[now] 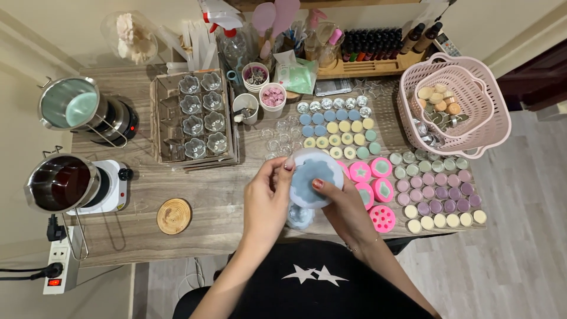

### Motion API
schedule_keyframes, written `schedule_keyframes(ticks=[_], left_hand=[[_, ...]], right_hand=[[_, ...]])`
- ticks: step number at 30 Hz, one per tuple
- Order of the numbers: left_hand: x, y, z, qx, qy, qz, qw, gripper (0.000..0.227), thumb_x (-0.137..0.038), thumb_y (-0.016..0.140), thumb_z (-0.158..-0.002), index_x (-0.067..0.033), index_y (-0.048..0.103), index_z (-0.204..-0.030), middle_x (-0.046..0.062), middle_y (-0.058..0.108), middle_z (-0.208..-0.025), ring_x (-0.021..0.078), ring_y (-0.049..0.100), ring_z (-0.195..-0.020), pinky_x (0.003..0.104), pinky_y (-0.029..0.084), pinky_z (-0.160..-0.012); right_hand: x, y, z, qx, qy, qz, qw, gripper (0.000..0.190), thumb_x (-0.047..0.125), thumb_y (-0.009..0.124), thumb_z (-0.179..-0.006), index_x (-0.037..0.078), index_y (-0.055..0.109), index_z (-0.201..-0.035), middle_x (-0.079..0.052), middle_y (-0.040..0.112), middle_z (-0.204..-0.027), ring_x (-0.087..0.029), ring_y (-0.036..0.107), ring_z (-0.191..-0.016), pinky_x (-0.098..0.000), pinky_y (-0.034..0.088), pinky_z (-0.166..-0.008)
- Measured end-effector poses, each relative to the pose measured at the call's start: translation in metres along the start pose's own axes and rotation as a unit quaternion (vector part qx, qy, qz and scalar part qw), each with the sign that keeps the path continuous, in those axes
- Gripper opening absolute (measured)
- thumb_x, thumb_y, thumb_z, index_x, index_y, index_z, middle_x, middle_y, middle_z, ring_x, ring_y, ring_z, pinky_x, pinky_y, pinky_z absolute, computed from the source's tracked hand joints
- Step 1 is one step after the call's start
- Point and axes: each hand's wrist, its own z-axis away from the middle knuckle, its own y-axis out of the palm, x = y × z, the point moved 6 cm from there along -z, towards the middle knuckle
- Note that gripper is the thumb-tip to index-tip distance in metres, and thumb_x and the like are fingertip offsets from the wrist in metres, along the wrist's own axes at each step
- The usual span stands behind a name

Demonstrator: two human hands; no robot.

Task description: The person arranges small glass candle cups on the worktable, picks dried flower decorations from a cup, and places them into silicone molds and cups. They then press wax pieces into a mold and finally demold a finished blue flower-shaped candle, holding it up.

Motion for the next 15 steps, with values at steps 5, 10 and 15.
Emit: schedule_keyframes(ticks=[5,10,15], left_hand=[[0.000,0.000,0.005,-0.004,0.028,-0.023,0.999,0.048,-0.046,0.056,-0.100,-0.0020,0.070,-0.115,0.006,0.078,-0.086,0.0097,0.065,-0.068,0.026,0.052,-0.060],[-0.004,0.001,0.006,-0.006,0.052,-0.031,0.998,0.051,-0.048,0.052,-0.102,-0.0029,0.068,-0.118,0.008,0.077,-0.090,0.0114,0.070,-0.075,0.026,0.054,-0.064],[-0.010,-0.003,0.006,0.003,0.029,-0.031,0.999,0.050,-0.047,0.052,-0.101,-0.0038,0.068,-0.120,0.010,0.077,-0.086,0.0157,0.069,-0.073,0.028,0.053,-0.062]], right_hand=[[0.002,-0.001,0.003,0.001,0.001,0.025,1.000,0.050,0.013,0.073,-0.086,0.000,0.058,-0.132,-0.010,0.069,-0.121,-0.019,0.066,-0.113,-0.0380,0.051,-0.103],[0.003,0.000,0.004,0.024,-0.005,0.038,0.999,0.052,0.010,0.075,-0.086,-0.002,0.057,-0.134,-0.012,0.069,-0.121,-0.021,0.066,-0.114,-0.0392,0.052,-0.102],[0.042,0.017,0.013,0.065,-0.143,0.158,0.975,0.077,0.004,0.077,-0.079,0.012,0.042,-0.147,-0.010,0.058,-0.136,-0.020,0.060,-0.120,-0.0347,0.049,-0.100]])
